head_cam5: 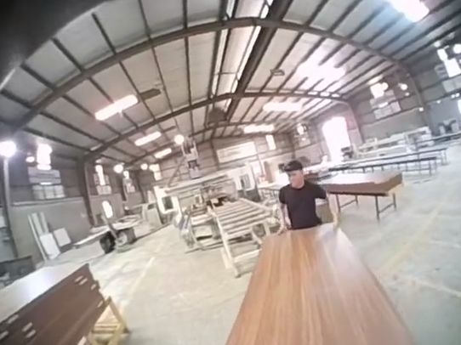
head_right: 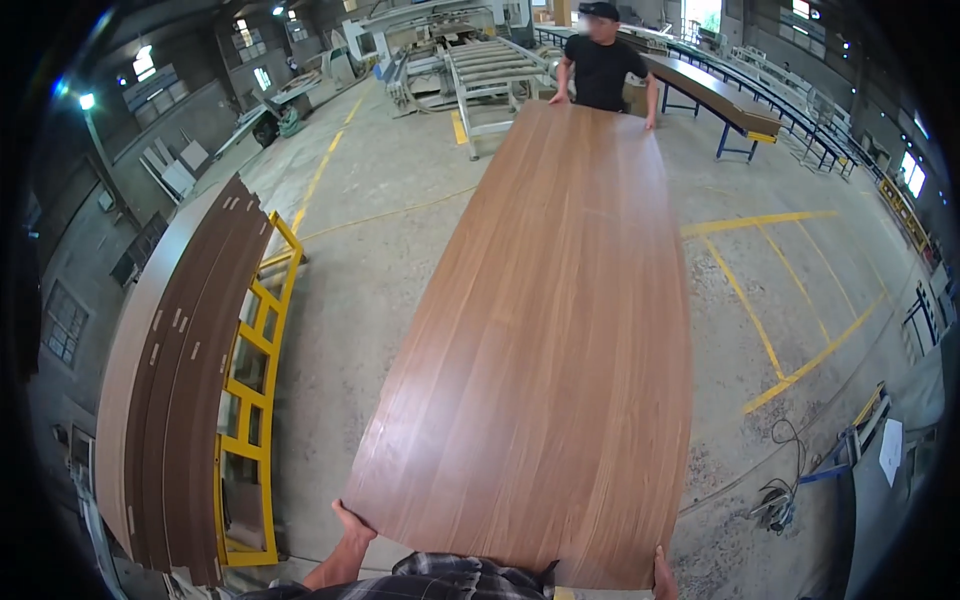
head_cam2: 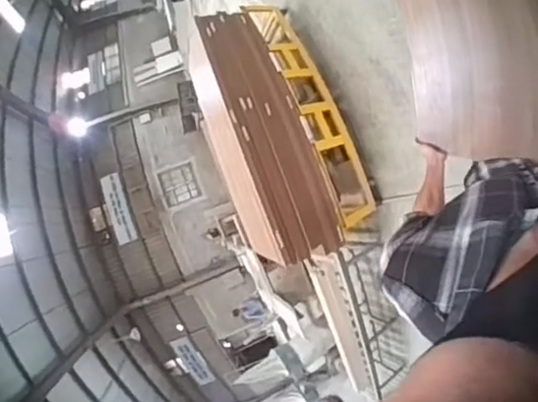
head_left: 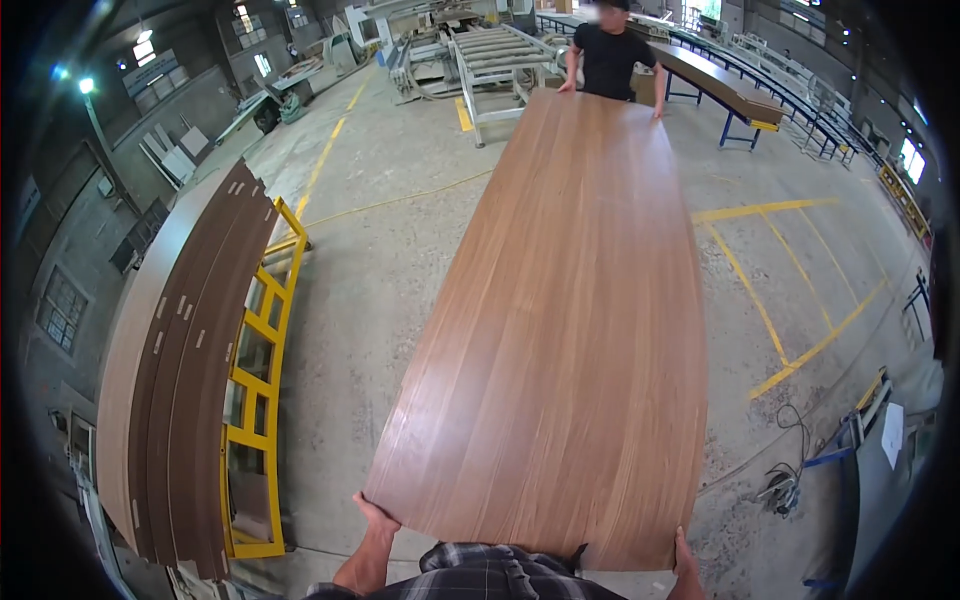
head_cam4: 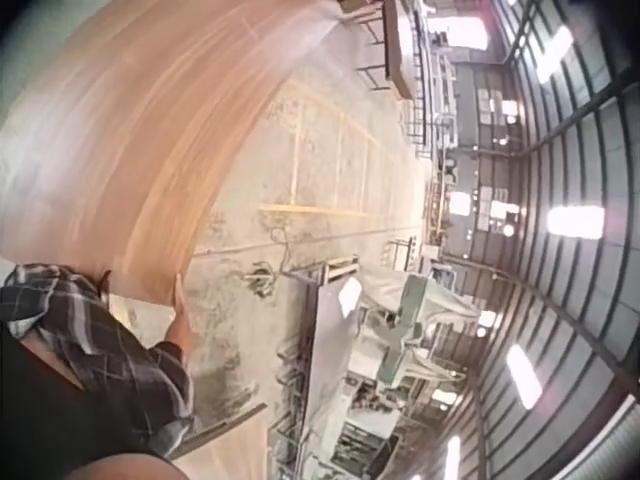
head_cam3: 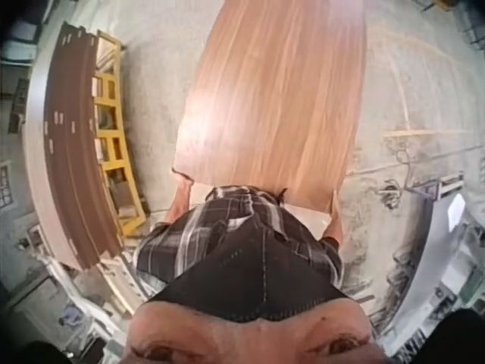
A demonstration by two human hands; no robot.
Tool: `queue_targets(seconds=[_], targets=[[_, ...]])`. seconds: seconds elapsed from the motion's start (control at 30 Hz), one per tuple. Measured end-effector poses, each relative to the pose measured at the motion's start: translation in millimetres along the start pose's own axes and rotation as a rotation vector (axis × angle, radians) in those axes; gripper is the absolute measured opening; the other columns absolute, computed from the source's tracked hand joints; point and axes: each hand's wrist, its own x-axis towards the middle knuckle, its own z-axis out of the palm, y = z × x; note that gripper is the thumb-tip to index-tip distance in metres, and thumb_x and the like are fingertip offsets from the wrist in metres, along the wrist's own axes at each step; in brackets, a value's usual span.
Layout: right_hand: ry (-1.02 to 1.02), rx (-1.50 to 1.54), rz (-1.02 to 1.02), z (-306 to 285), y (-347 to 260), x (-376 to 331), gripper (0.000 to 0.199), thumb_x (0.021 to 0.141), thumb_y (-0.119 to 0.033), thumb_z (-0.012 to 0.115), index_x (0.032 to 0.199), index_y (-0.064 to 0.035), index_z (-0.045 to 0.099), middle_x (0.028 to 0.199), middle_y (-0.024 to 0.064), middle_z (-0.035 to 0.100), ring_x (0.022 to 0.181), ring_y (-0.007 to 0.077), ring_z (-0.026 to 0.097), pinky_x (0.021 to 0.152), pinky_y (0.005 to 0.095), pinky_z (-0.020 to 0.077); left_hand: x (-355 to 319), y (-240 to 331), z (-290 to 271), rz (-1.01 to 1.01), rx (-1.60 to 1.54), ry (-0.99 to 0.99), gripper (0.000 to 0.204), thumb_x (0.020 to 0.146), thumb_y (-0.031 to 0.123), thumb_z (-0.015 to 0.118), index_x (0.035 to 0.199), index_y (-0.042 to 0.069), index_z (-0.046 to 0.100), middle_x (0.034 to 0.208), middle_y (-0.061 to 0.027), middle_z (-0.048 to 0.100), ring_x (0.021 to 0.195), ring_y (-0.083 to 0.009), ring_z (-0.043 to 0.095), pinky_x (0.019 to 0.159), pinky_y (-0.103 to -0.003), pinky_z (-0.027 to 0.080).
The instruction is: Assisting a coworker in lifting, carrying, and stacking large wooden panels in a manufacturing facility.
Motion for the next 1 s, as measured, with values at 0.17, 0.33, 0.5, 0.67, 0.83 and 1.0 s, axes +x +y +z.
queue_targets(seconds=[0.17, 0.33, 0.5, 0.67, 0.83, 1.0], targets=[[-0.068, 0.0, 0.071, 9.6, 28.3, -36.7, 0.062, 0.084, -0.047, 0.031, 0.126, -0.0015, 0.025, 0.122, 0.0111, 0.038, 0.111, 0.0211, 0.039, 0.093, 0.0315, 0.0297, -46.5, -1.5, -80.2, 0.012, 0.0, 0.136, 0.067, 0.07, 0.056, 0.02, 0.112, 0.01, 0.043, 0.116, -0.006, 0.043, 0.105, -0.0267, 0.04, 0.085, -0.044, 0.032], [0.188, -0.333, 0.181, -6.2, 36.7, -59.5, 0.069, 0.079, -0.053, 0.036, 0.125, -0.0019, 0.027, 0.122, 0.011, 0.039, 0.11, 0.0215, 0.04, 0.091, 0.0326, 0.0303, -95.2, -17.4, -130.6, 0.003, -0.054, 0.182, 0.065, 0.068, 0.057, 0.022, 0.111, 0.012, 0.044, 0.114, -0.0051, 0.045, 0.103, -0.026, 0.041, 0.079, -0.044, 0.035], [0.108, -0.361, 0.112, -28.8, 32.5, -47.4, 0.071, 0.077, -0.056, 0.037, 0.125, -0.0027, 0.029, 0.122, 0.0116, 0.04, 0.109, 0.021, 0.041, 0.09, 0.0333, 0.0316, -131.0, -40.3, -153.7, 0.042, -0.1, 0.241, 0.064, 0.067, 0.056, 0.023, 0.109, 0.013, 0.045, 0.111, -0.0044, 0.046, 0.1, -0.0254, 0.043, 0.075, -0.044, 0.038], [0.061, -0.414, 0.196, -33.6, 6.7, -13.9, 0.071, 0.078, -0.055, 0.038, 0.124, -0.0023, 0.031, 0.12, 0.0115, 0.042, 0.107, 0.0209, 0.042, 0.088, 0.0349, 0.0327, -153.9, -58.4, -147.4, 0.07, -0.175, 0.373, 0.063, 0.068, 0.055, 0.024, 0.11, 0.013, 0.044, 0.11, -0.0038, 0.047, 0.1, -0.0253, 0.044, 0.075, -0.044, 0.039], [0.035, -0.45, 0.163, -34.6, -18.7, 40.6, 0.079, 0.072, -0.057, 0.047, 0.121, 0.0044, 0.033, 0.119, 0.0158, 0.042, 0.111, 0.025, 0.039, 0.091, 0.0347, 0.0299, -184.5, -83.0, -119.1, 0.187, -0.216, 0.245, 0.064, 0.069, 0.056, 0.023, 0.113, 0.013, 0.041, 0.114, -0.0036, 0.044, 0.104, -0.0251, 0.042, 0.078, -0.045, 0.038], [-0.08, -0.488, 0.073, -27.6, -58.3, 65.9, 0.078, 0.072, -0.056, 0.047, 0.119, 0.0053, 0.035, 0.119, 0.0168, 0.041, 0.111, 0.0251, 0.038, 0.091, 0.0345, 0.0295, -205.3, -113.6, -109.7, 0.261, -0.177, 0.365, 0.067, 0.069, 0.058, 0.021, 0.116, 0.013, 0.039, 0.117, -0.0035, 0.042, 0.106, -0.0263, 0.041, 0.08, -0.046, 0.037]])
